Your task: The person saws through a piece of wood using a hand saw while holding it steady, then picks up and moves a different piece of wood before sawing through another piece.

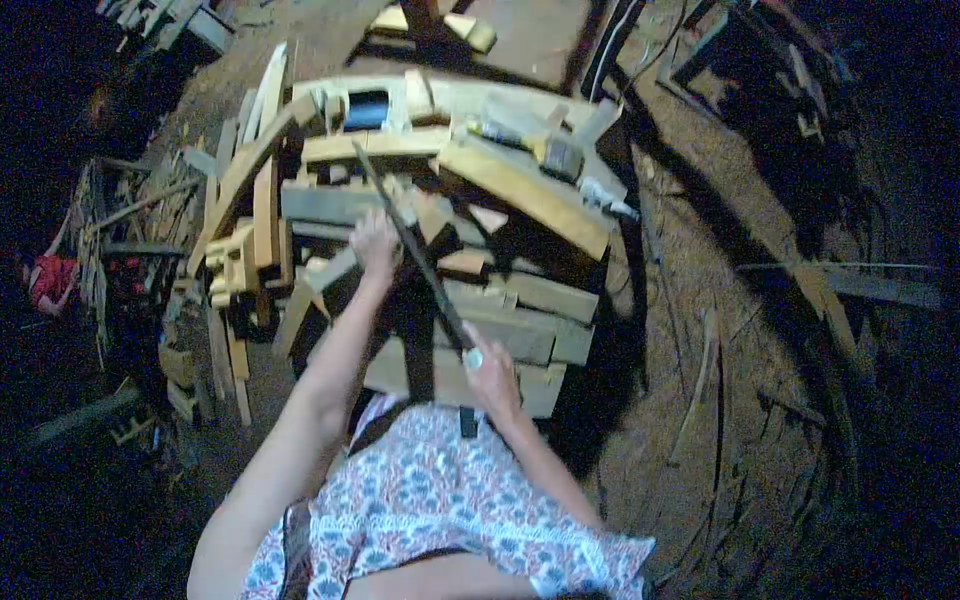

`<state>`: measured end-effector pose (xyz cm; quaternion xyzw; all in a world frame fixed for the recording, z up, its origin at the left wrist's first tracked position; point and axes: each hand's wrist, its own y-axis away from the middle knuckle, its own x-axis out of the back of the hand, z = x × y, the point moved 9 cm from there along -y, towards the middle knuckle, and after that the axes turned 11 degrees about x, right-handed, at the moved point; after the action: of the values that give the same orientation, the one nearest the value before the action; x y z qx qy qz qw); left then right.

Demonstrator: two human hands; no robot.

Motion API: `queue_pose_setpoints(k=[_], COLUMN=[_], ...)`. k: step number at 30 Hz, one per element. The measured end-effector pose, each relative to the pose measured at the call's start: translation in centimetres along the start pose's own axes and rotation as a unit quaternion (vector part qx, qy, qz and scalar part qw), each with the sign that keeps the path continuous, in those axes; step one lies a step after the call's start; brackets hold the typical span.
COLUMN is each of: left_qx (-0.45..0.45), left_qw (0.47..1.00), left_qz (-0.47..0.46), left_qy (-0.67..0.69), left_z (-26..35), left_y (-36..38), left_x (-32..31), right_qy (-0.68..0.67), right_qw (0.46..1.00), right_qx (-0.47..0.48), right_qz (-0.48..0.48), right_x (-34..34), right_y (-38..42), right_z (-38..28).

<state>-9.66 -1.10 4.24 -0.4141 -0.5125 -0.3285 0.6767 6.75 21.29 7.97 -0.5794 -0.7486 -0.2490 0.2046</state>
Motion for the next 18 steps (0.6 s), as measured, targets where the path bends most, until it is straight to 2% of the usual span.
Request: queue_pose_setpoints(k=[1,3,4,6,8,11,12,18], left_qx=[0.021,-0.034,-0.034,0.021,0.007,0.008,-0.016,-0.01], left_qw=[0.999,0.997,0.997,0.999,1.0,1.0,1.0,0.998], left_qz=[-0.033,0.07,0.072,-0.031,0.019,0.009,0.026,0.066], left_qy=[0.01,0.021,0.02,0.014,0.024,-0.017,-0.005,0.008], left_z=[0.0,0.6,0.6,-0.3,-0.5,-0.5,-0.3,-0.5], left_y=[0.0,0.3,0.0,0.0,-0.1,0.0,0.4,0.1], left_x=[-0.1,1.9,1.7,-0.6,-1.1,-1.4,-1.1,-1.0], right_qy=[0.017,0.004,0.014,0.022,0.018,0.022,0.02,-0.032], right_qw=[1.0,1.0,1.0,0.999,0.999,0.999,0.998,0.999], right_qx=[0.01,0.01,-0.004,-0.018,-0.016,-0.027,-0.045,-0.017], right_qz=[0.004,0.006,-0.008,-0.023,-0.022,-0.027,-0.04,-0.019], right_x=[-0.1,0.1,-0.2,-0.5,-0.3,-0.4,-0.9,-1.8], right_y=[0.1,-0.2,-0.2,0.1,-0.4,-0.3,0.5,-5.3], right_z=[0.0,-0.3,-0.1,0.2,0.3,-0.1,0.0,-1.3])
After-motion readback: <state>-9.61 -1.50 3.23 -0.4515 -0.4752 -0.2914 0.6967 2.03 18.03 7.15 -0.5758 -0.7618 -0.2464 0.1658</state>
